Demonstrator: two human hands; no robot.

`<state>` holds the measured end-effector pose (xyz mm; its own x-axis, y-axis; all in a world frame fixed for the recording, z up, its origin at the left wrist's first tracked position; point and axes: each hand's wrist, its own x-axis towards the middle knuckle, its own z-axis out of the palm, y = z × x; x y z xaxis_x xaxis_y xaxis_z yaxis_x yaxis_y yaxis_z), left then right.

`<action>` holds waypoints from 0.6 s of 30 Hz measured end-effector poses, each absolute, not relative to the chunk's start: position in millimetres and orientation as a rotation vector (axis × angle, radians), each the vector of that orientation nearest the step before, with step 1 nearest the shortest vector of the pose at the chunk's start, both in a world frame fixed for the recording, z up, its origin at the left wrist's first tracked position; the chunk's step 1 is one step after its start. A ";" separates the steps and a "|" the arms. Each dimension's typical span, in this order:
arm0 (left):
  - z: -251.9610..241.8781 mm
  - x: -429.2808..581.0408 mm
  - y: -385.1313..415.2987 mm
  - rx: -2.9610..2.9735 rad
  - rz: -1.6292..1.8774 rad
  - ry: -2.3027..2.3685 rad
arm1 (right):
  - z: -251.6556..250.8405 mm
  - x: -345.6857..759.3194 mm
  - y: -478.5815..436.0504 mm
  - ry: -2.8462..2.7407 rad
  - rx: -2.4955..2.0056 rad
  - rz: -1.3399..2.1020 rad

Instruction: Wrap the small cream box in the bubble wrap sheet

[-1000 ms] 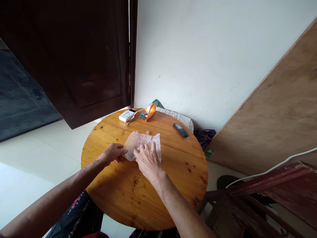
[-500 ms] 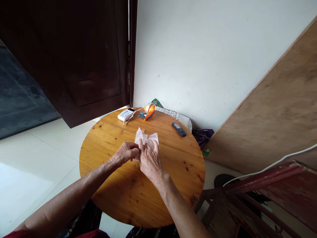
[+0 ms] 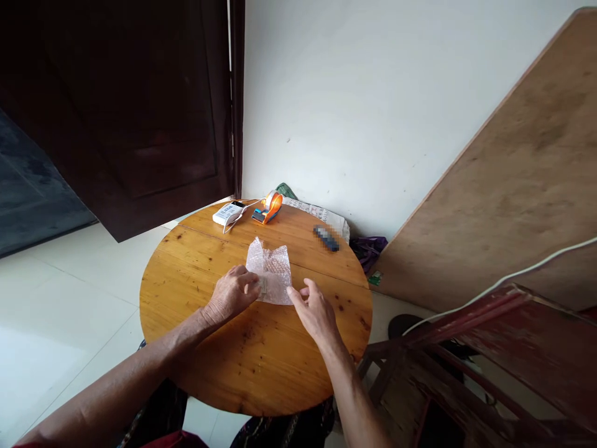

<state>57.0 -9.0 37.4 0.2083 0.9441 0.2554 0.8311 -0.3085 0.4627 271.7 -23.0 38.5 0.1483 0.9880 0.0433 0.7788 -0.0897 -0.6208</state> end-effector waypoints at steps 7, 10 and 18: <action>32.9 57.7 -6.9 2.380 0.765 1.604 | 23.7 246.5 -3.2 -1.573 -1.978 0.636; 34.8 56.8 -4.2 2.387 0.715 1.548 | 17.4 237.0 -0.5 -1.496 -1.845 0.681; 48.5 51.0 3.1 2.522 0.565 1.414 | 29.2 210.8 -10.0 -1.299 -1.574 0.801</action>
<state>51.0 3.1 48.5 0.4709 0.8512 0.2319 0.7767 -0.5246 0.3485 210.8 -10.0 29.2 0.2334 0.9701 0.0664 0.3758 -0.0271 -0.9263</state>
